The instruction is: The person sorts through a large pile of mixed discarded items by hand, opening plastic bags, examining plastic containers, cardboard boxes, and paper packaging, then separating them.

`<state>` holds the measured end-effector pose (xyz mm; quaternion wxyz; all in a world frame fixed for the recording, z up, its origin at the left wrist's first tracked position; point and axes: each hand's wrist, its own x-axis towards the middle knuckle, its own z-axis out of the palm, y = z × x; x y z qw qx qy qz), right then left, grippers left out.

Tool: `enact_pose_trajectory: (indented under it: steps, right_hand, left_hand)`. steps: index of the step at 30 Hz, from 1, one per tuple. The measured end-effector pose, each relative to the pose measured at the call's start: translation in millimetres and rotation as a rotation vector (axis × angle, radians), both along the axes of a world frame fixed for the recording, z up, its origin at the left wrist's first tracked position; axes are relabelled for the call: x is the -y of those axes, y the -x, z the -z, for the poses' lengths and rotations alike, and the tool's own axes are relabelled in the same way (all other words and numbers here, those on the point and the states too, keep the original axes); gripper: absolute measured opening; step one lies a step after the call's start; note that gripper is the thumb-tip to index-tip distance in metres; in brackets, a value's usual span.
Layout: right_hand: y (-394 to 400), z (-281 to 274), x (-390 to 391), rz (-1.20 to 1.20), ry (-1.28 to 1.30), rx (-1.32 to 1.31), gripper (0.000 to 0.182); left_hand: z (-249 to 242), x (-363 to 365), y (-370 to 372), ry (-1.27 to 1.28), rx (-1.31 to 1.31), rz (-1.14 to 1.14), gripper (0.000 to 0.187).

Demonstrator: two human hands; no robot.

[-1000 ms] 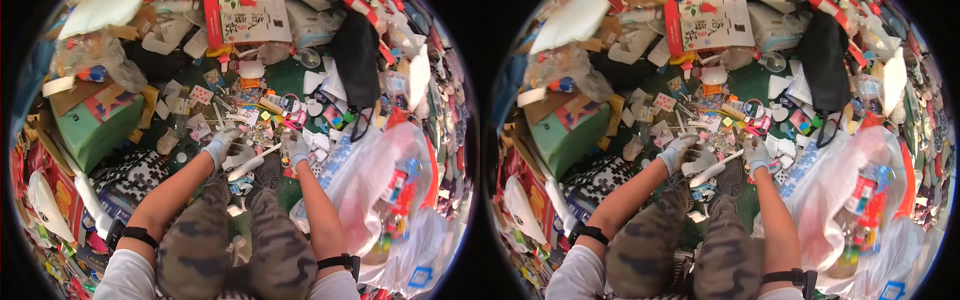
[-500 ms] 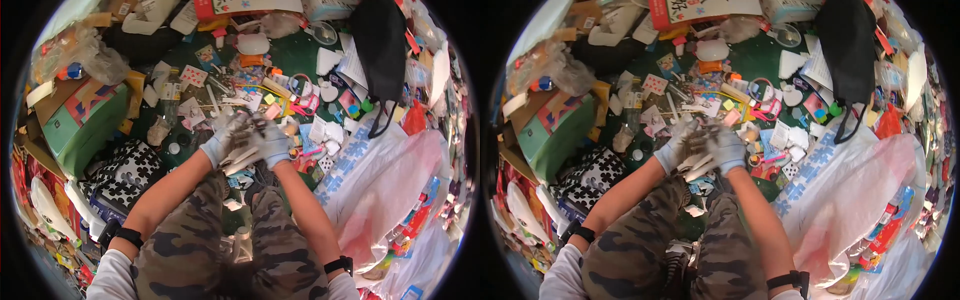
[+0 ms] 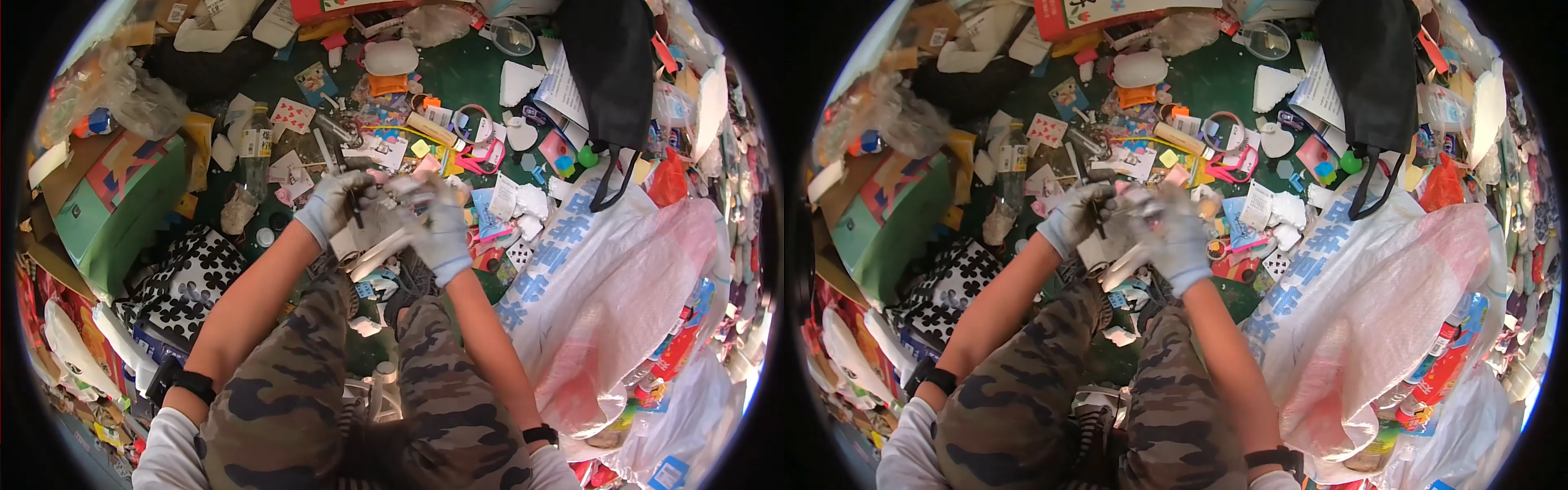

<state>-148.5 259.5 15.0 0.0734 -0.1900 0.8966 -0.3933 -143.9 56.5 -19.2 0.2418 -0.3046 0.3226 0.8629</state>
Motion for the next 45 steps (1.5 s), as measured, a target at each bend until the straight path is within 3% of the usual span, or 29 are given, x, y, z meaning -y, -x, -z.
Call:
enact_pose_trajectory:
  steps: [1,3,5,6,8,9,12,13,16,21,22,23,24,25,26,27,28,31,35,37,39,41,43,44,45]
  right_hand:
    - [-0.5,0.9,-12.1,0.284,0.152,0.069,0.044]
    - [-7.1,-0.3,-39.5,0.462,-0.485,0.032,0.054]
    - [-15.4,45.8,-80.1,0.487,-1.044,-0.287,0.059]
    - [-16.2,63.8,-96.2,0.488,-1.042,-0.290,0.059]
    - [-13.9,84.8,-115.9,0.571,-0.580,-0.079,0.055]
    - [-10.7,80.8,-111.8,0.568,-0.578,-0.085,0.055]
    - [-3.7,70.1,-88.2,0.621,0.144,0.161,0.039]
    - [-2.9,64.6,-74.2,0.609,0.149,0.164,0.039]
    - [-4.9,48.2,-35.2,0.735,0.887,0.622,0.031]
    - [-17.0,39.8,7.1,0.624,1.012,0.707,0.034]
    - [-20.9,35.3,17.3,0.532,0.975,0.714,0.035]
    - [-23.6,32.5,20.7,0.444,0.935,0.717,0.036]
    - [-28.8,44.6,8.4,0.374,0.831,0.814,0.050]
    - [-32.3,55.6,-4.0,0.429,0.759,0.778,0.047]
    - [-35.5,66.4,-16.2,0.485,0.686,0.745,0.045]
    - [-37.1,70.4,-23.9,0.524,0.784,0.644,0.044]
    - [-32.9,59.5,-29.4,0.712,0.715,0.518,0.047]
    - [-30.8,73.4,-96.2,1.012,-0.199,0.096,0.064]
    - [-29.5,83.1,-115.4,1.294,-0.350,0.328,0.068]
    - [-27.5,90.8,-97.5,0.778,-0.178,0.252,0.070]
    - [-21.7,74.2,-66.2,0.580,0.011,0.226,0.071]
    - [-16.0,68.3,-63.3,0.637,-0.021,0.250,0.067]
    - [-7.6,57.7,-79.3,0.915,-0.239,0.194,0.068]
    - [-3.0,50.6,-86.2,1.100,-0.377,0.305,0.067]
    - [-4.6,63.0,-108.6,1.096,-0.379,0.307,0.067]
  left_hand:
    - [-4.8,2.7,2.4,0.067,0.004,-0.082,0.035]
    - [11.0,17.4,2.4,-0.059,0.042,-0.062,0.025]
    - [8.4,13.8,-3.2,-0.029,-0.003,-0.061,0.028]
    - [6.3,10.6,-6.0,0.001,-0.051,-0.058,0.031]
    - [4.1,1.6,-12.1,0.025,0.013,-0.055,0.030]
    - [5.5,-0.5,-14.1,0.049,0.079,-0.050,0.030]
    - [13.4,-0.8,-22.0,-0.043,0.034,-0.075,0.032]
    - [13.8,-0.3,-23.7,-0.079,0.031,-0.105,0.033]
    - [8.5,1.8,-23.7,-0.076,-0.009,-0.071,0.039]
    - [-9.4,-10.4,-16.8,-0.101,-0.125,-0.005,0.040]
    - [-0.3,-15.5,-17.0,0.006,-0.161,0.050,0.055]
    - [8.2,-13.2,-19.1,0.002,-0.159,0.051,0.055]
    - [16.6,-11.0,-19.7,0.267,-0.165,0.128,0.055]
    - [22.0,-16.5,-19.4,0.517,-0.175,0.211,0.056]
    - [-25.9,-19.6,-10.3,0.286,-0.060,0.054,0.058]
    - [-5.6,-18.5,-13.6,0.393,-0.010,-0.020,0.067]
    - [5.5,-11.0,-14.3,0.367,-0.001,-0.017,0.078]
    - [20.4,0.6,-17.1,0.352,0.040,-0.207,0.091]
    - [48.8,8.5,-28.9,0.328,0.107,-0.305,0.090]
    - [50.7,7.0,-32.9,0.335,0.179,-0.340,0.089]
    - [60.5,14.2,-35.7,0.309,0.161,-0.336,0.090]
    - [62.8,15.4,-37.1,0.283,0.165,-0.364,0.087]
    - [67.9,18.4,-38.7,0.268,0.152,-0.374,0.086]
    - [69.9,18.6,-38.5,0.268,0.154,-0.376,0.086]
    - [70.7,17.6,-38.6,0.271,0.150,-0.376,0.084]
